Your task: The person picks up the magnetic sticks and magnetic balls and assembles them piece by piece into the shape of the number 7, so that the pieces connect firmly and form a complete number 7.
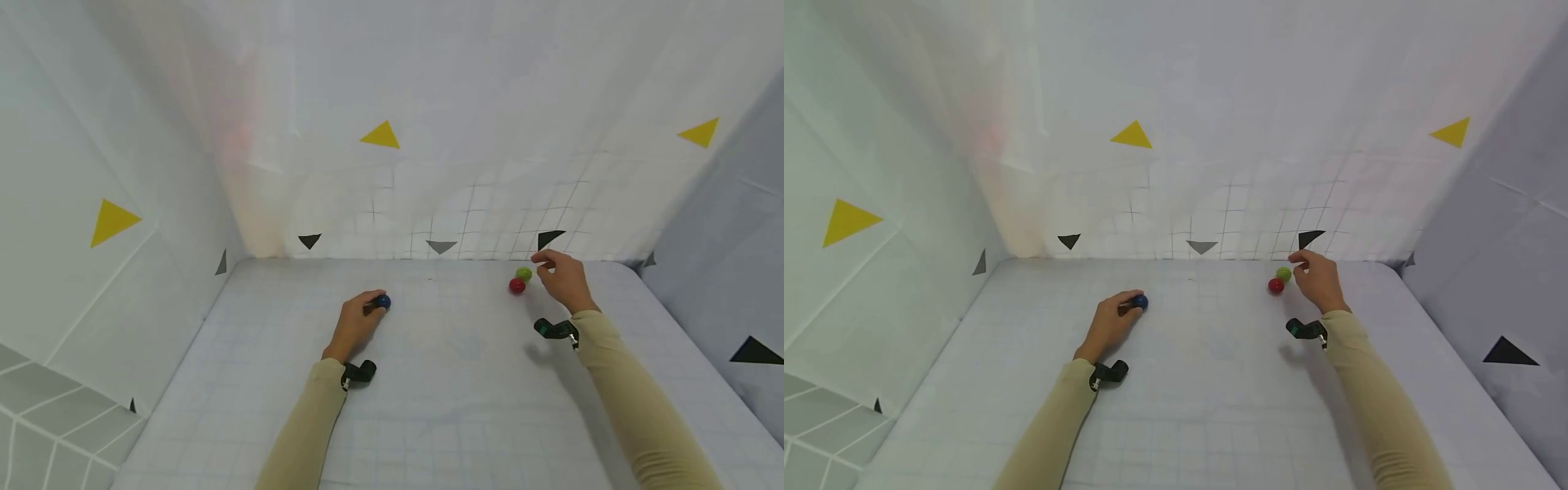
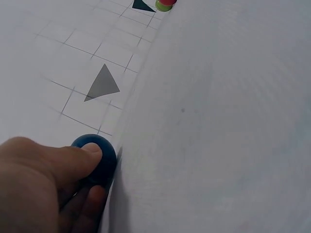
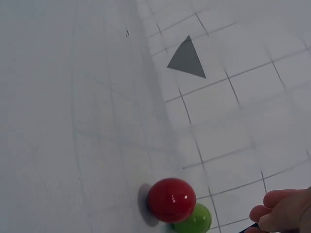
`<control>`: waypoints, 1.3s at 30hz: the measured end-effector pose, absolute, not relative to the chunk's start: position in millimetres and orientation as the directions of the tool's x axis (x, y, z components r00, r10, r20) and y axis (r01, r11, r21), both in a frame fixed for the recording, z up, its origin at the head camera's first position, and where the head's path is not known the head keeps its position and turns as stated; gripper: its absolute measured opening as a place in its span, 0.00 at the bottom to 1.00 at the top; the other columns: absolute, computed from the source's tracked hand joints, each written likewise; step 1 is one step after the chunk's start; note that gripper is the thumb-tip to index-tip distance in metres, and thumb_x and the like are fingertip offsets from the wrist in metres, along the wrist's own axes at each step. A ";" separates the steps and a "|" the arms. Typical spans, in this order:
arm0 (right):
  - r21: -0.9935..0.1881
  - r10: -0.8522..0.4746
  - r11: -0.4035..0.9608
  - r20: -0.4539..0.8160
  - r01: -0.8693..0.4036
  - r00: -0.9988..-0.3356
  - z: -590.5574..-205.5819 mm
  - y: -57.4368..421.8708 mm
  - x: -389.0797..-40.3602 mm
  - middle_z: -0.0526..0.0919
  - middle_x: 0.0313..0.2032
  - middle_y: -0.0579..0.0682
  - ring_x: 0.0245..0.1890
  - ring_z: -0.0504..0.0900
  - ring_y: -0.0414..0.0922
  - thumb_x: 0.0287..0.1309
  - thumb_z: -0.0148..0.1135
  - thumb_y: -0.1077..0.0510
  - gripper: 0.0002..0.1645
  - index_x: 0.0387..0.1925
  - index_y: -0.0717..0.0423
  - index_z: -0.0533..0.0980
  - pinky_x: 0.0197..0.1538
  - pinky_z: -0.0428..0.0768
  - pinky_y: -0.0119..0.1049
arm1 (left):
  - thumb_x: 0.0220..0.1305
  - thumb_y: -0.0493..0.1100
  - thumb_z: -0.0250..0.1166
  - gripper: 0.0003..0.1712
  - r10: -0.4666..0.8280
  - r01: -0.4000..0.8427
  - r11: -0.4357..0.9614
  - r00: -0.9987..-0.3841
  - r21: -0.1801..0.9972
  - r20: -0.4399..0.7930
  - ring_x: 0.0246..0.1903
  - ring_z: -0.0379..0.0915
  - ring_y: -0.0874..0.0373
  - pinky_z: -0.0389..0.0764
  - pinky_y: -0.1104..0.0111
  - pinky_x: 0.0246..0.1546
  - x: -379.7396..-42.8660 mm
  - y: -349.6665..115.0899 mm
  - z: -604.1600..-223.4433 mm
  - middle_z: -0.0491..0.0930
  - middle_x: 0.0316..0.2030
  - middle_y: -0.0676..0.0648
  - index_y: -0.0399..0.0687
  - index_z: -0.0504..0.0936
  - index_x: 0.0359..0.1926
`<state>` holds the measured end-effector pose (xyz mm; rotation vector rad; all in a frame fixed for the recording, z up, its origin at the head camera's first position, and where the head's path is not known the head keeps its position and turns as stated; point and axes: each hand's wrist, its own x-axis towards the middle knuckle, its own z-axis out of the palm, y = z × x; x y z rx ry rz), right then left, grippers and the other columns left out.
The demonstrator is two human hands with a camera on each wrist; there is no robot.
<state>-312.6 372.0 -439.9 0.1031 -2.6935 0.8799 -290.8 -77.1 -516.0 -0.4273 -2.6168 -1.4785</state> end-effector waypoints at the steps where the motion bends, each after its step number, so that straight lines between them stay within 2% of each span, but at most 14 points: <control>1: -0.563 0.031 0.812 0.303 -0.154 -0.952 -441.0 374.9 -313.8 0.83 0.51 0.70 0.48 0.79 0.65 0.70 0.54 0.70 0.15 0.54 0.66 0.80 0.36 0.78 0.49 | 0.72 0.36 0.69 0.23 0.192 0.294 0.487 -0.955 0.823 0.228 0.56 0.80 0.51 0.79 0.59 0.59 -290.5 -77.1 -516.3 0.80 0.63 0.45 0.49 0.82 0.66; 6: -0.567 0.065 0.818 0.256 -0.095 -0.964 -448.6 389.1 -320.9 0.82 0.53 0.70 0.50 0.78 0.65 0.68 0.52 0.71 0.19 0.56 0.68 0.78 0.43 0.80 0.55 | 0.72 0.36 0.69 0.23 0.188 0.294 0.478 -0.955 0.828 0.231 0.55 0.80 0.52 0.79 0.59 0.59 -290.0 -77.2 -516.9 0.80 0.62 0.46 0.49 0.82 0.66; 11: -0.553 0.112 0.833 0.198 -0.017 -0.974 -457.6 404.8 -324.6 0.80 0.54 0.71 0.51 0.77 0.66 0.65 0.53 0.69 0.21 0.58 0.71 0.76 0.50 0.78 0.61 | 0.72 0.37 0.68 0.23 0.191 0.293 0.479 -0.955 0.828 0.228 0.56 0.80 0.53 0.78 0.59 0.60 -291.8 -76.1 -516.9 0.79 0.63 0.46 0.50 0.82 0.66; 20: -0.514 0.203 0.850 0.118 0.115 -0.972 -467.9 419.9 -322.2 0.77 0.54 0.75 0.50 0.76 0.68 0.66 0.57 0.66 0.22 0.59 0.73 0.75 0.50 0.78 0.64 | 0.72 0.37 0.69 0.24 0.199 0.292 0.492 -0.955 0.820 0.221 0.55 0.80 0.54 0.78 0.61 0.59 -294.0 -76.0 -518.2 0.79 0.63 0.47 0.51 0.81 0.66; 31: -0.501 0.162 0.861 0.102 0.090 -0.982 -475.7 423.3 -323.6 0.78 0.53 0.74 0.51 0.75 0.68 0.67 0.60 0.64 0.20 0.56 0.74 0.76 0.53 0.76 0.67 | 0.72 0.37 0.68 0.24 0.198 0.300 0.486 -0.953 0.821 0.231 0.55 0.79 0.54 0.78 0.59 0.59 -292.7 -76.7 -516.0 0.79 0.63 0.47 0.52 0.81 0.66; 39: -0.431 0.123 0.900 0.092 0.072 -0.988 -483.2 419.4 -326.5 0.80 0.45 0.70 0.45 0.76 0.64 0.64 0.63 0.63 0.20 0.52 0.75 0.76 0.49 0.77 0.63 | 0.73 0.37 0.68 0.23 0.203 0.294 0.483 -0.954 0.825 0.221 0.57 0.78 0.56 0.78 0.60 0.59 -290.9 -75.8 -515.8 0.80 0.62 0.50 0.56 0.82 0.65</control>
